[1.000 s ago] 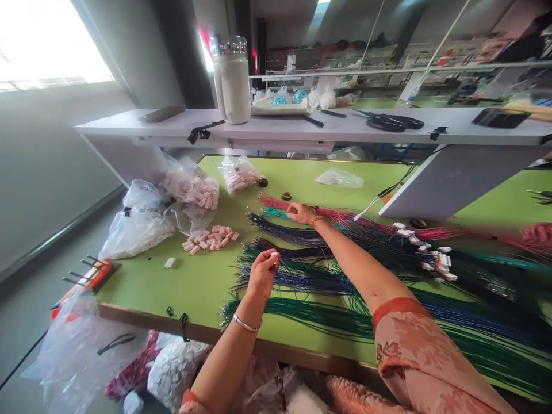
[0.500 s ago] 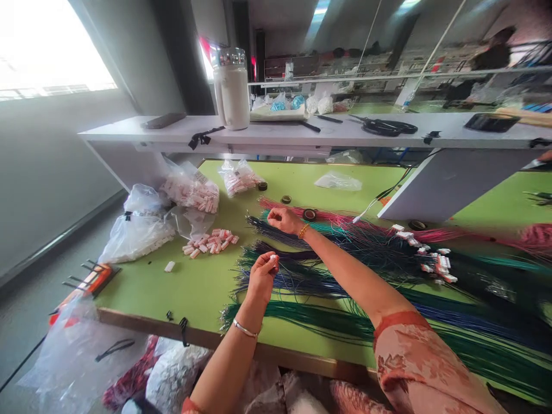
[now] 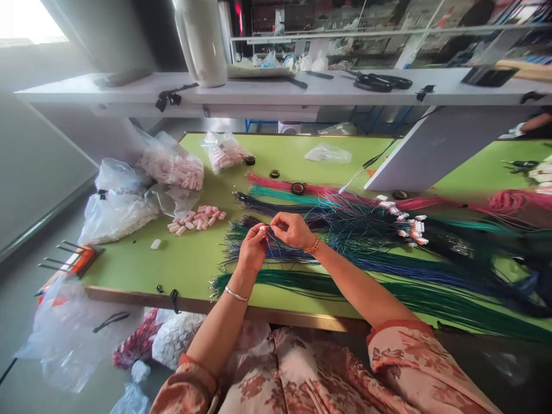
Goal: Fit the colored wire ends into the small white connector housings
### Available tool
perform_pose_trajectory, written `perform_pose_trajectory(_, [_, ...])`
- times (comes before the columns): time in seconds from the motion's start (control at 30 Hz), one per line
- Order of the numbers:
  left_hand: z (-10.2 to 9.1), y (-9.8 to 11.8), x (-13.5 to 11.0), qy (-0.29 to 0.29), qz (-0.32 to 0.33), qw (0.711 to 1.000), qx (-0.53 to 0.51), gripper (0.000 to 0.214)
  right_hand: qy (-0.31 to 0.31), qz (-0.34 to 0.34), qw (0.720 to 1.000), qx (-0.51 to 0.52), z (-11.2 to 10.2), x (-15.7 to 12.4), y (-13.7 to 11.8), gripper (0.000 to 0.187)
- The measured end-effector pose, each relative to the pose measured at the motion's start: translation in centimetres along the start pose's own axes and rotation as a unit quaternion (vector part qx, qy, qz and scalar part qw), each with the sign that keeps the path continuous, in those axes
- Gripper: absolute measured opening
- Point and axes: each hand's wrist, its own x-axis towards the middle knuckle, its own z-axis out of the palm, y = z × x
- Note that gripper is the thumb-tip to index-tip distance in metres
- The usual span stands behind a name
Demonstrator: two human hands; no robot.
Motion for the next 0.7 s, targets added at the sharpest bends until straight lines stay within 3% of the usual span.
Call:
perform_pose_trajectory(0.4, [1.0,0.0,-0.5,0.006,-0.002,0.999,0.053,0.028,0.036,0.022,0.998,-0.037,0.1,-1.4,0.3,0.012])
perform_pose_trajectory(0.7, [0.6,-0.3,-0.2,0.0,0.0,0.999,0.048,0.033,0.051,0.005,0.997,-0.058,0.3,-1.5,0.7,0.012])
